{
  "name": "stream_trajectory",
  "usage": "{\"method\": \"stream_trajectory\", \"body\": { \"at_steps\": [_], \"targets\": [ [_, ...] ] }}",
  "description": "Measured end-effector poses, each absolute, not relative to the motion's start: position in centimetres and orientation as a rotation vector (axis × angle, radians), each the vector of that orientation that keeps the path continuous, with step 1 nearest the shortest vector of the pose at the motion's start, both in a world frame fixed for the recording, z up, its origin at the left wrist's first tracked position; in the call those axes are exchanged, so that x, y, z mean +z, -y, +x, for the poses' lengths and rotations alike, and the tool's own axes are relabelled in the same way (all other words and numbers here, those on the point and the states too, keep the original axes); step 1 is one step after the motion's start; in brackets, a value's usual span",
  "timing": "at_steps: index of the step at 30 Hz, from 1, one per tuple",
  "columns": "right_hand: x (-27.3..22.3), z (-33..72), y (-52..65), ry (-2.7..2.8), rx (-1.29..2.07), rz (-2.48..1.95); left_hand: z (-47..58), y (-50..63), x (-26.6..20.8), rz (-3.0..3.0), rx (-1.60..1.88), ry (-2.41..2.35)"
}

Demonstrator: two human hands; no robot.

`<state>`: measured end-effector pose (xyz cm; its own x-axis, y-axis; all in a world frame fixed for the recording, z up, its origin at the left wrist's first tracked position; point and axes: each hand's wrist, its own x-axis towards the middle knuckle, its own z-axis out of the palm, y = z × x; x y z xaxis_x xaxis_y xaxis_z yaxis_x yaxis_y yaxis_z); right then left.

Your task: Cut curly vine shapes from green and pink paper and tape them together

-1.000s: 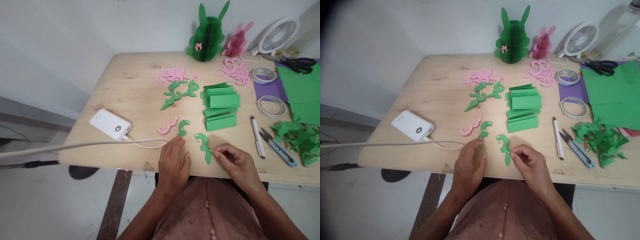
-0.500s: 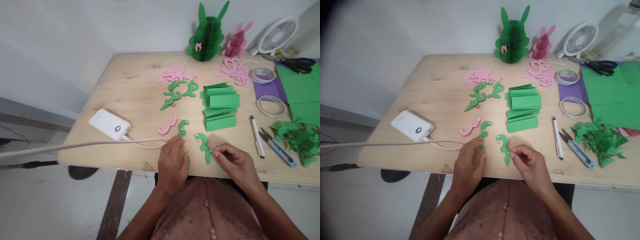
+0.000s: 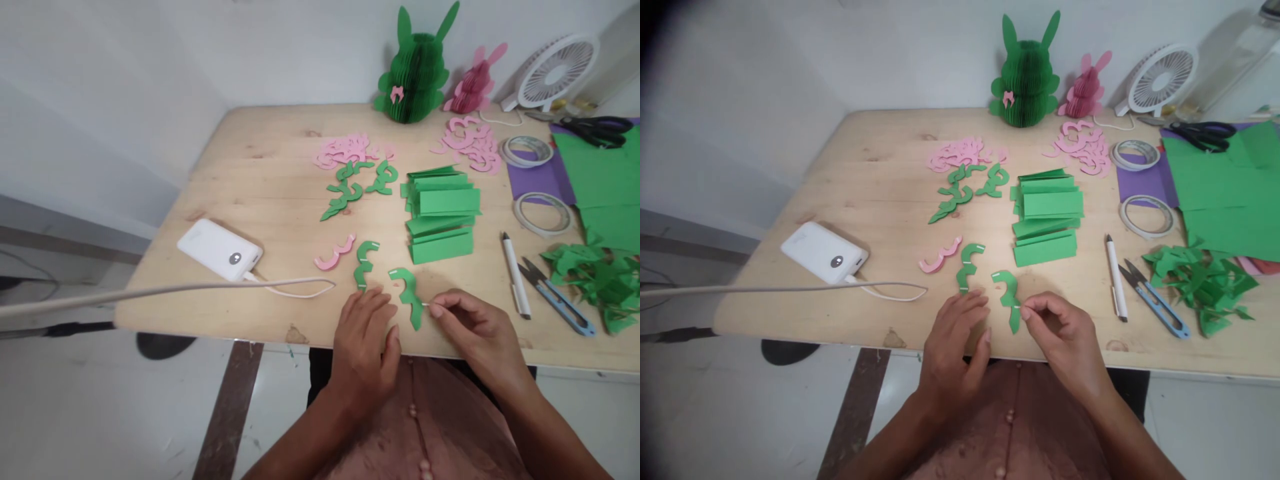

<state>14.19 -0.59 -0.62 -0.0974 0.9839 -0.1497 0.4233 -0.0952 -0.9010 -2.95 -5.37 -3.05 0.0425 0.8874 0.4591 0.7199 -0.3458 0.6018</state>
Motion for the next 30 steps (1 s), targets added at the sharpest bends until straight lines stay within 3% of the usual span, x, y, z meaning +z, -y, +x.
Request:
{"method": "stream_trajectory", "body": {
  "at_steps": [30],
  "targets": [
    [1.2,12.1,0.8,0.919,1.626,-1.301,-1.8,5.9,-2.9,1.949,1.249,-1.402]
  ]
}}
